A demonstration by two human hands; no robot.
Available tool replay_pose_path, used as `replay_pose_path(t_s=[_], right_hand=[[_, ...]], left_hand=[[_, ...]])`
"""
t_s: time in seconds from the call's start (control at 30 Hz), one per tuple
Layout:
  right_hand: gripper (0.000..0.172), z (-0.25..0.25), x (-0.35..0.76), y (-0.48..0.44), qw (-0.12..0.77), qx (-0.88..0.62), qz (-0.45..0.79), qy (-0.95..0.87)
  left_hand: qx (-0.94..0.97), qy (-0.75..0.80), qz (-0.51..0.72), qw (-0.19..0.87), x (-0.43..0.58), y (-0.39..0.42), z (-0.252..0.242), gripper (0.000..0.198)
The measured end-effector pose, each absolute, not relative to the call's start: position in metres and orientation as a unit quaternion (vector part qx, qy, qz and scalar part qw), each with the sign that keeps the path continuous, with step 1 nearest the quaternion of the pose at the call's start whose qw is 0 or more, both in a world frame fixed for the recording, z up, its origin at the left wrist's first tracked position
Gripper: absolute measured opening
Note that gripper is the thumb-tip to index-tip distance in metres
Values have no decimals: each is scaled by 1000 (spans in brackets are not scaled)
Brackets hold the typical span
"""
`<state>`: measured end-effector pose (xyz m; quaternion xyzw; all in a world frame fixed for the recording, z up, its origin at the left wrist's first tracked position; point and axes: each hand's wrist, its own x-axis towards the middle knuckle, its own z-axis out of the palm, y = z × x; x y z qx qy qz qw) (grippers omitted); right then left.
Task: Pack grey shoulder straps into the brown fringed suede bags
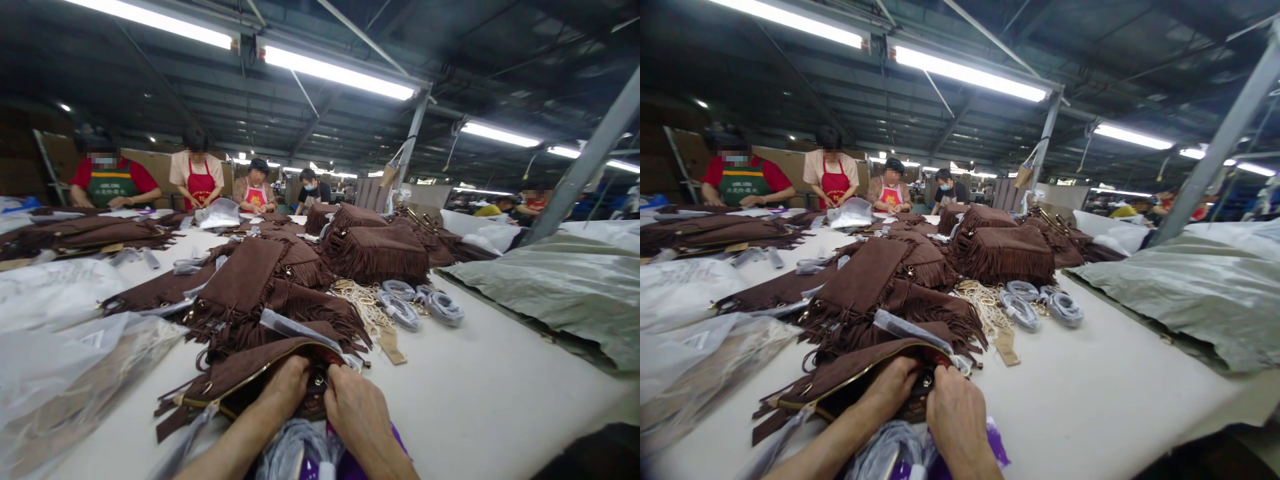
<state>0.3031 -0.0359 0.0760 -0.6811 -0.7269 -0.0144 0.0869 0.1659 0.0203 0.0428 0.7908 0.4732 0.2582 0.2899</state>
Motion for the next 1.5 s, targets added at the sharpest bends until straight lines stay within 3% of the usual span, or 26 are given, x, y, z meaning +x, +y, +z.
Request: replay_pose_path(t_s=[0.2, 0.5, 0.97, 1.27, 1.5], right_hand=[[20, 78, 303, -34, 72, -682, -11, -727], [19, 74, 308, -32, 91, -683, 2, -725], [20, 73, 303, -28, 82, -682, -11, -726], [24, 73, 298, -24, 60, -692, -11, -720], [25, 77, 302, -23, 48, -686, 4, -726]], left_hand=[[769, 497, 293, 276, 168, 20, 40, 53], [789, 497, 238, 272, 167, 19, 39, 44], [746, 530, 260, 308, 169, 21, 37, 34], [733, 505, 323, 321, 167, 18, 43, 58], [741, 506, 297, 326, 166, 16, 47, 41]])
